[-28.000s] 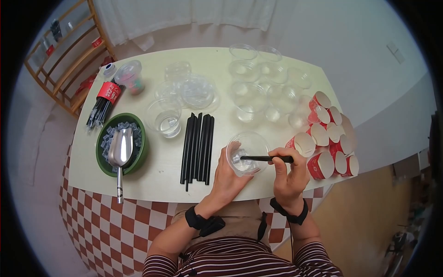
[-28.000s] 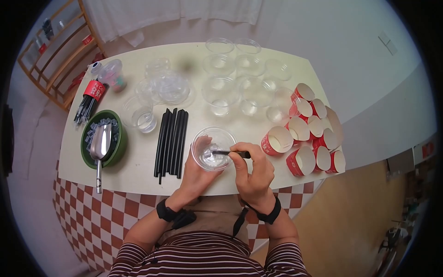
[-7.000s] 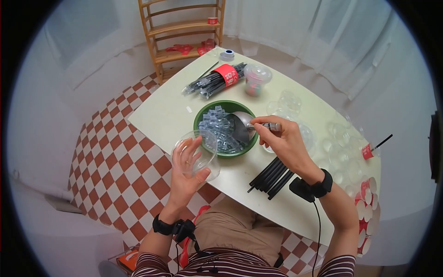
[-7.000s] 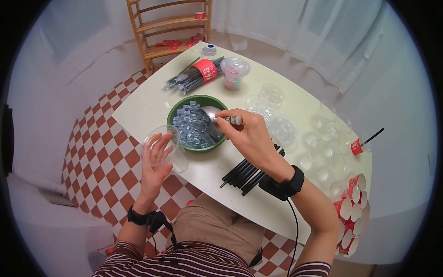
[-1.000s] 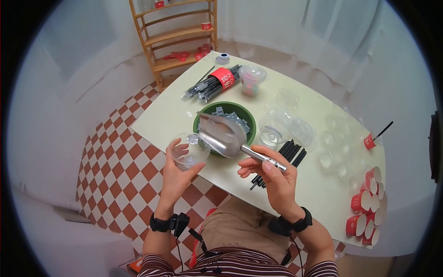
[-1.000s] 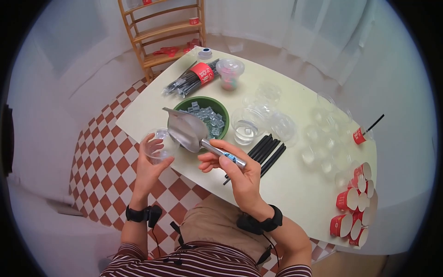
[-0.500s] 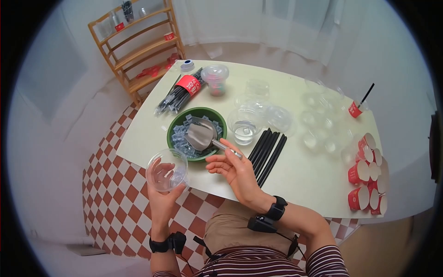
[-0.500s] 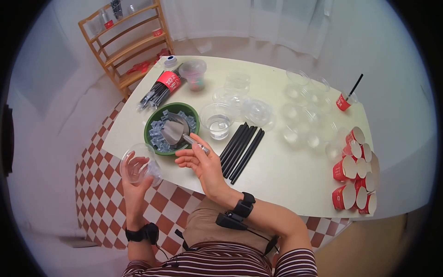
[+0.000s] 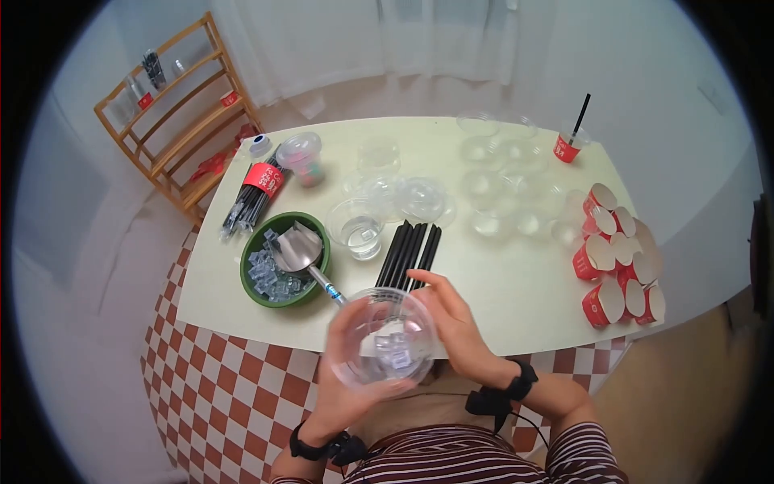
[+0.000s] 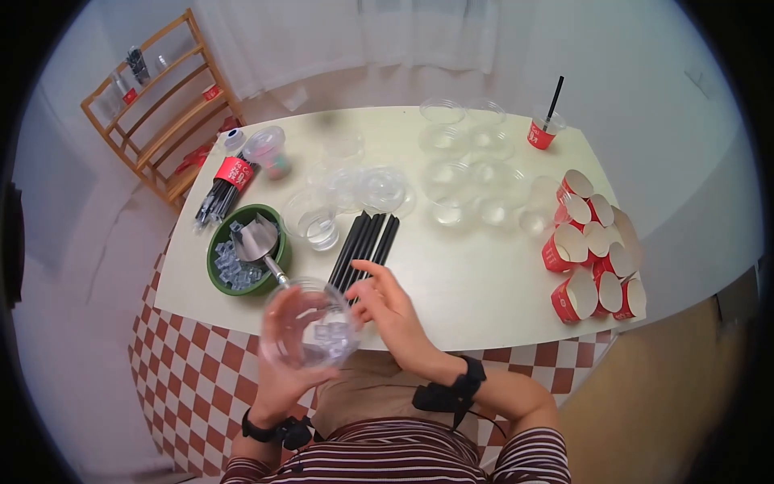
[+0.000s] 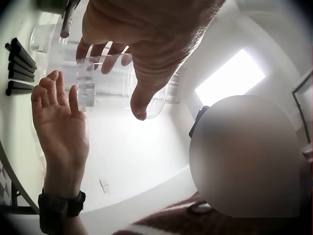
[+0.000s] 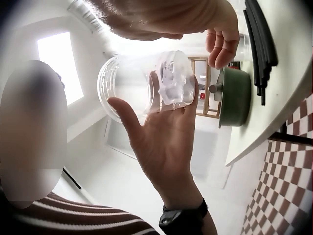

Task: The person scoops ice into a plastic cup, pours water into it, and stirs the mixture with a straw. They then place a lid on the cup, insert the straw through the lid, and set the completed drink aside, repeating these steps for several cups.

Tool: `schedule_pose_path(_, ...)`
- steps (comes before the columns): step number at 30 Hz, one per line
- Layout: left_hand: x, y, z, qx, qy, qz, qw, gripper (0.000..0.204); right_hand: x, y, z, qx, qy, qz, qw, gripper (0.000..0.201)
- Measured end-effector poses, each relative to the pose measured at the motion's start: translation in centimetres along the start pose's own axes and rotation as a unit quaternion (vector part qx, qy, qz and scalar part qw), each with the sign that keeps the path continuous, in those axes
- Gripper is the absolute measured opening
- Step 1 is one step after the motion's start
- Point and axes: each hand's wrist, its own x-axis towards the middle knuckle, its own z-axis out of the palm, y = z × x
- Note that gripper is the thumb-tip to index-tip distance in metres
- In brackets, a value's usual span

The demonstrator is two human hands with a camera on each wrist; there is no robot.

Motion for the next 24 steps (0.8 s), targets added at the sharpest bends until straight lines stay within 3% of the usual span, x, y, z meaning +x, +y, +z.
schedule_pose_path(3,2.7,-3.4,3.4,0.044,-0.036,-0.020,0.998,0.105,-2.7,-0.9,-3.0,-0.138,0.084,-0.122,0.979,0.048)
schedule_pose_path(7,5.5,-6.7,7.2,0.059,-0.047,-0.053,0.996,0.104,-4.3,-0.3,-7.0,-0.362,0.098,-0.152,0.914,0.071)
schedule_pose_path(10,7.0,-8.6,8.3,0.085,-0.073,-0.048,0.993,0.103,-3.5,0.9,-8.2,-0.362,0.125,-0.157,0.910,0.077)
schedule_pose_path(13,7.4,-8.8,8.1,0.158,-0.115,-0.041,0.980,0.099,-2.5,0.7,-8.4,-0.301,0.128,-0.122,0.937,0.087)
schedule_pose_path(16,6.9,-8.8,6.3,0.263,-0.073,0.027,0.962,0.091,-1.9,0.8,-8.4,-0.286,0.142,-0.115,0.941,0.088)
schedule_pose_path(20,6.2,-7.7,2.8,0.266,0.044,0.002,0.963,0.069,-1.6,0.6,-8.5,-0.289,0.154,-0.102,0.939,0.091)
schedule_pose_path(24,6.1,-8.8,-0.1,0.293,0.148,-0.011,0.944,0.066,-1.5,1.4,-9.0,-0.289,0.159,-0.111,0.938,0.092)
